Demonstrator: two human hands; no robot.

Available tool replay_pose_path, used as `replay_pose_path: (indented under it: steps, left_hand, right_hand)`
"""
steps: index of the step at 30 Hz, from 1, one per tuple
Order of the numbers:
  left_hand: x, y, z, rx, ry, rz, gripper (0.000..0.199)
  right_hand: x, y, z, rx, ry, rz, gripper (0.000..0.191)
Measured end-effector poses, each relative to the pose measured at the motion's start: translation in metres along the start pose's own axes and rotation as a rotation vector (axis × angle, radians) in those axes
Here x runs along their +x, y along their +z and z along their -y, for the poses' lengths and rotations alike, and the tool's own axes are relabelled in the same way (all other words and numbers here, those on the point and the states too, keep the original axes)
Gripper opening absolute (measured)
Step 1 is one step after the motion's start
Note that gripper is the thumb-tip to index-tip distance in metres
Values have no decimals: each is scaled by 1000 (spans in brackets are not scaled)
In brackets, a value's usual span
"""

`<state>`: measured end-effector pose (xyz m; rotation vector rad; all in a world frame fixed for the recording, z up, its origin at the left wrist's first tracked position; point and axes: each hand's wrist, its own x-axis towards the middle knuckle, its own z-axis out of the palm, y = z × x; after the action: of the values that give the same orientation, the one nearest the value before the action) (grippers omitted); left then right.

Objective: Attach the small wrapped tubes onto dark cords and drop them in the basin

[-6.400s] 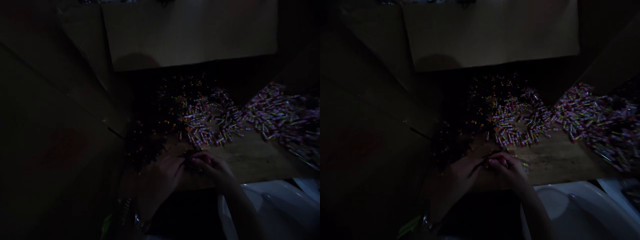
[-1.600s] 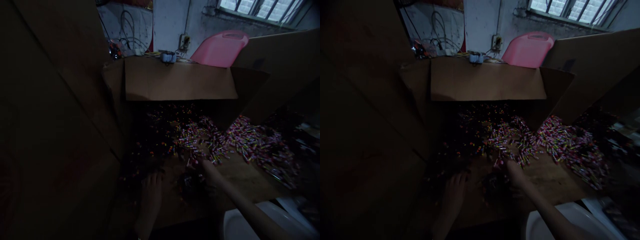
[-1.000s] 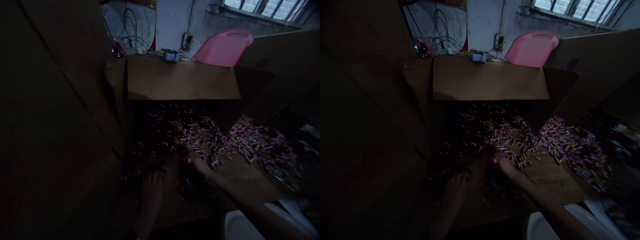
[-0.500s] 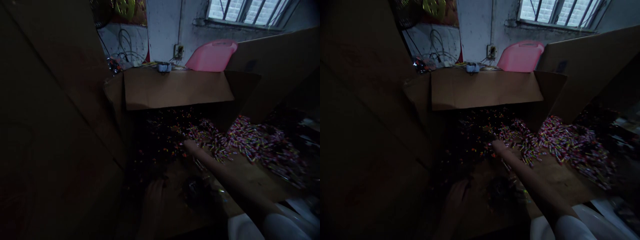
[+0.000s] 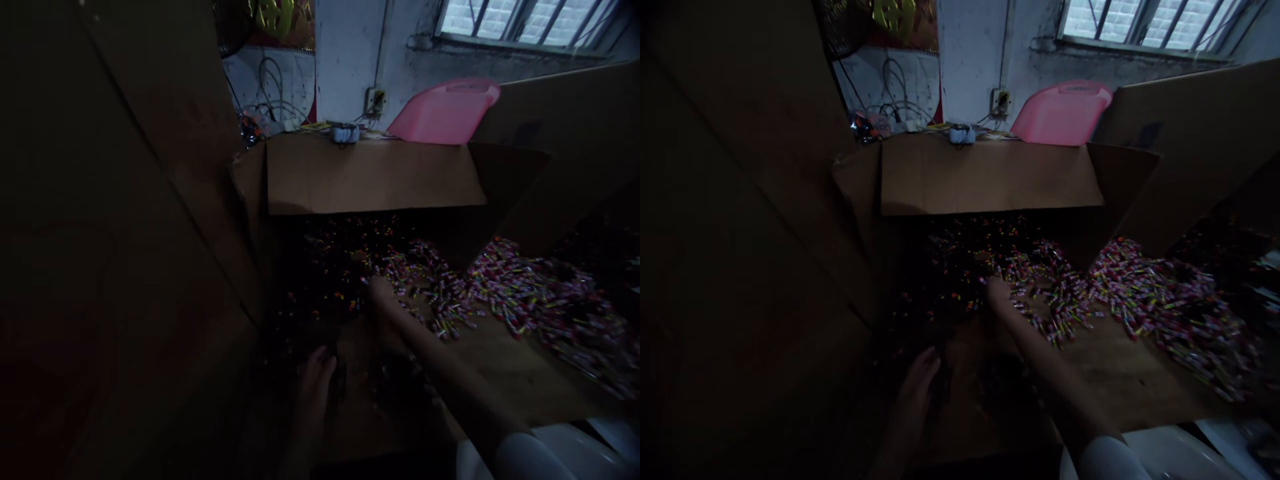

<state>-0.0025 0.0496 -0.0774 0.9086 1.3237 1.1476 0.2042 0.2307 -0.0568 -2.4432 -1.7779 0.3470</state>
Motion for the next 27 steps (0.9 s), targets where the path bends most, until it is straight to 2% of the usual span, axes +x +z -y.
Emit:
replay_pose_path:
  steps: [2,4,7,9,12,16,17,18,20,23,27]
  left_hand:
    - [-4,4,-3,-58,-70,20,35]
    - [-7,7,-9,-28,-81,51,36]
    - [-10,9,-22,124,28,66,33]
    - [-13,8,-30,255,108,65,31]
    - [-17,6,-38,482,289,68,25]
    - [-23,7,-49,727,681,57,19]
    - [-25,8,-53,790,765,50,19]
    - [-27,10,-58,852,832,43,19]
    - [-32,15,-69,953,912,37,20]
    - [-40,23,-84,1008,987,30,20]
    - [-50,29,-97,1063,1078,22,16]
  right_hand:
    - [-8,4,12,22,46,-16,32]
    - [-15,5,16,64,71,-36,34]
    - [-23,-4,12,176,53,-38,35]
    - [-32,-15,5,296,-11,-23,38]
    - [-61,-33,-9,511,-161,49,39]
    - [-123,-56,-32,747,-327,212,28]
    - [-138,-61,-37,890,-370,293,28]
    - [-152,-66,-41,989,-386,357,28]
    - [-174,-76,-46,1113,-393,407,29]
    - [-192,-85,-48,1095,-404,313,27]
    - [-197,-88,-50,1051,-427,212,26]
